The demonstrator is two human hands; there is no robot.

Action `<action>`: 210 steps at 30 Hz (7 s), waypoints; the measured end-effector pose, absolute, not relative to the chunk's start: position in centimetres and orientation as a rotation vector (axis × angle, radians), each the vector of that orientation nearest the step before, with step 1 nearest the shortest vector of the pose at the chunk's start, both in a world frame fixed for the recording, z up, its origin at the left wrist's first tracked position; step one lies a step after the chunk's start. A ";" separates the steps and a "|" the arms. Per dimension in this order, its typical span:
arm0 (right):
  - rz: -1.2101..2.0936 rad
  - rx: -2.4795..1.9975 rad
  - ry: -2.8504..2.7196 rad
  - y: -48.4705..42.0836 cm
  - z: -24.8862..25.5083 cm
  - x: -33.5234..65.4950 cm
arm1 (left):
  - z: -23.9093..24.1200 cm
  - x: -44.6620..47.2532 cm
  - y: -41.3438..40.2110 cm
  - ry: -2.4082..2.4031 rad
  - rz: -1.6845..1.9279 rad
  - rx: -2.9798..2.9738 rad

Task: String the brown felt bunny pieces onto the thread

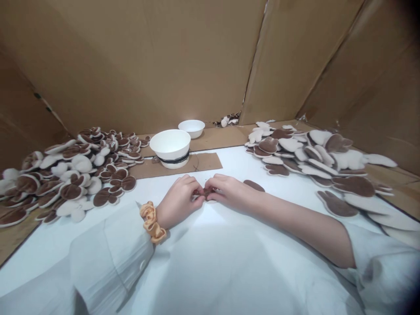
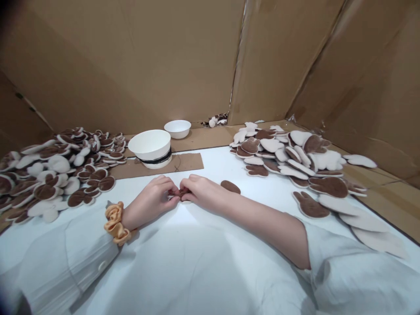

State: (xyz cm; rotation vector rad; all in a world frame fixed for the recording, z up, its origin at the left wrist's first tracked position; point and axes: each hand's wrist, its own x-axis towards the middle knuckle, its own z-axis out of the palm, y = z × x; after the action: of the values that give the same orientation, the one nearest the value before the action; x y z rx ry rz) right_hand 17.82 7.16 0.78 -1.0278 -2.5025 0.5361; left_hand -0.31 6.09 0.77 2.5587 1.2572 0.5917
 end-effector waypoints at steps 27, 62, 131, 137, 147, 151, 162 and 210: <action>0.575 -0.987 -2.377 7.6 -0.7 18.0 | 0.6 -0.5 6.3 1.276 0.629 2.540; 0.786 -1.046 -2.334 7.7 0.8 16.7 | 0.1 -0.7 5.8 1.281 0.708 2.559; 0.615 -1.158 -2.130 8.0 2.0 14.4 | 0.4 -2.3 2.8 1.908 0.742 2.234; 0.530 -1.171 -2.156 8.9 2.0 14.4 | 0.3 -2.9 2.2 1.912 0.720 2.219; 0.657 -1.255 -2.173 9.4 2.1 14.8 | 0.7 -2.5 0.9 1.797 0.692 2.220; 0.661 -1.266 -2.178 9.2 2.1 14.8 | 0.7 -2.5 0.2 1.733 0.653 2.252; 0.616 -1.214 -2.286 7.2 2.2 13.7 | 0.9 -2.3 -0.4 1.619 0.631 2.365; 0.684 -1.152 -2.326 6.1 0.7 12.7 | 1.3 -1.4 -0.1 1.539 0.642 2.179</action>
State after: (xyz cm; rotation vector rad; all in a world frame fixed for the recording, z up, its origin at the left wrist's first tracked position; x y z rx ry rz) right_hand 12.73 6.11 0.74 -1.1522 -2.3255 0.6843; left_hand -1.40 -0.11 1.34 2.1786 1.5392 0.6416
